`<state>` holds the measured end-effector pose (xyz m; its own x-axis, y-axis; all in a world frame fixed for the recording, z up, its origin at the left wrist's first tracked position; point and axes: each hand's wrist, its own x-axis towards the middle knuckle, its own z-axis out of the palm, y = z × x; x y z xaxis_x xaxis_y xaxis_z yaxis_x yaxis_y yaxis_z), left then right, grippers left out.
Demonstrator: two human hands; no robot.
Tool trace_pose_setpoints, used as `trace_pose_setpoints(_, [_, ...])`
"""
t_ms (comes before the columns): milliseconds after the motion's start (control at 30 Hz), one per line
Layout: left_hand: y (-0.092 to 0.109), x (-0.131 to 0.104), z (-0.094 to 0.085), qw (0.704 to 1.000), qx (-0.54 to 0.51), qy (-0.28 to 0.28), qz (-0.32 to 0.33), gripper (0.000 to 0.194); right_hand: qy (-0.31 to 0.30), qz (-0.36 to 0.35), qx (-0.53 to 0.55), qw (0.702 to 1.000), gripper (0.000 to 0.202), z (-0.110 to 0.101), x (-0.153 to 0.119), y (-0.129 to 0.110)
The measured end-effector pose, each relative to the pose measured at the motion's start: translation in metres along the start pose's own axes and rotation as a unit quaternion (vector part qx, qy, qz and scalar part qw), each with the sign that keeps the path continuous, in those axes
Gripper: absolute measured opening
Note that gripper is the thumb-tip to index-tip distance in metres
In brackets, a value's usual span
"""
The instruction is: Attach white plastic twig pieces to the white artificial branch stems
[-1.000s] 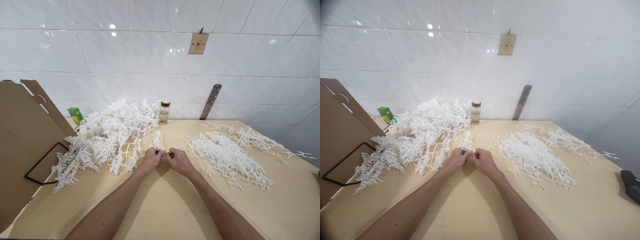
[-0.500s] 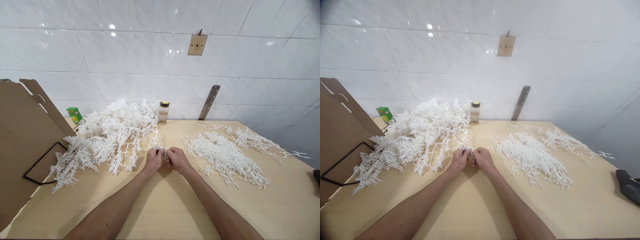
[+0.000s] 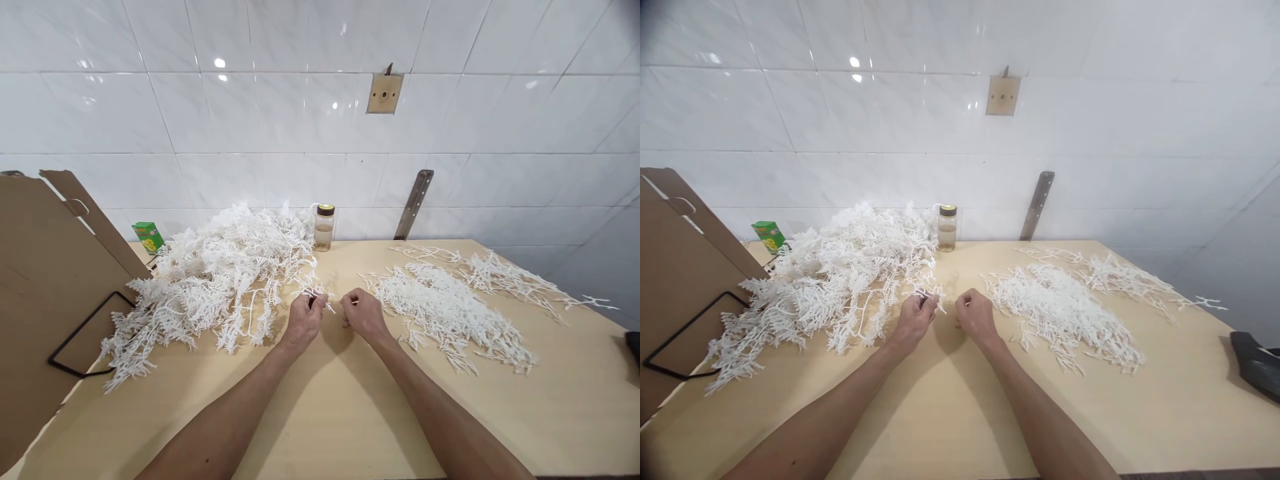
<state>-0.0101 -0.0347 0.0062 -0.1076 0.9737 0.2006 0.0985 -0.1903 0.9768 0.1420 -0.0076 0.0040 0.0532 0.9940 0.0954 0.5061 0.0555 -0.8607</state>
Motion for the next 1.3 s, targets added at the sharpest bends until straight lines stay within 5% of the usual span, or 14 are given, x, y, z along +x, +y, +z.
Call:
trace_pose_setpoints(200, [-0.002,0.003,-0.002,1.000,-0.016,-0.021,-0.018,0.046,0.125,-0.086,-0.153,0.977,0.014,-0.020,0.014,0.014])
trace_pose_setpoints(267, [-0.005,0.004,-0.003,0.999,-0.023,-0.017,-0.025,0.047,0.093,-0.107,-0.139,0.980,0.017,-0.019,0.010,0.010])
trace_pose_setpoints(433, [-0.009,0.007,-0.005,0.998,-0.026,0.001,-0.048,0.045,-0.151,-0.045,0.028,0.987,0.033,-0.004,-0.011,-0.011])
trace_pose_setpoints(700, [-0.008,0.006,-0.003,0.999,0.033,0.010,-0.041,0.039,-0.104,-0.036,0.016,0.994,0.024,0.007,-0.016,-0.017])
trace_pose_setpoints(933, [-0.006,0.003,0.000,0.996,-0.001,-0.020,-0.083,0.029,-0.060,-0.096,-0.101,0.988,0.029,0.005,-0.015,-0.009])
trace_pose_setpoints(1067, [-0.007,0.003,-0.001,0.994,-0.026,-0.031,-0.100,0.027,-0.084,-0.049,-0.071,0.993,0.023,0.007,-0.016,-0.009])
trace_pose_setpoints(1300, [-0.016,-0.002,0.002,0.992,0.118,0.024,0.030,0.022,-0.149,0.054,0.033,0.987,0.013,0.016,-0.016,-0.004])
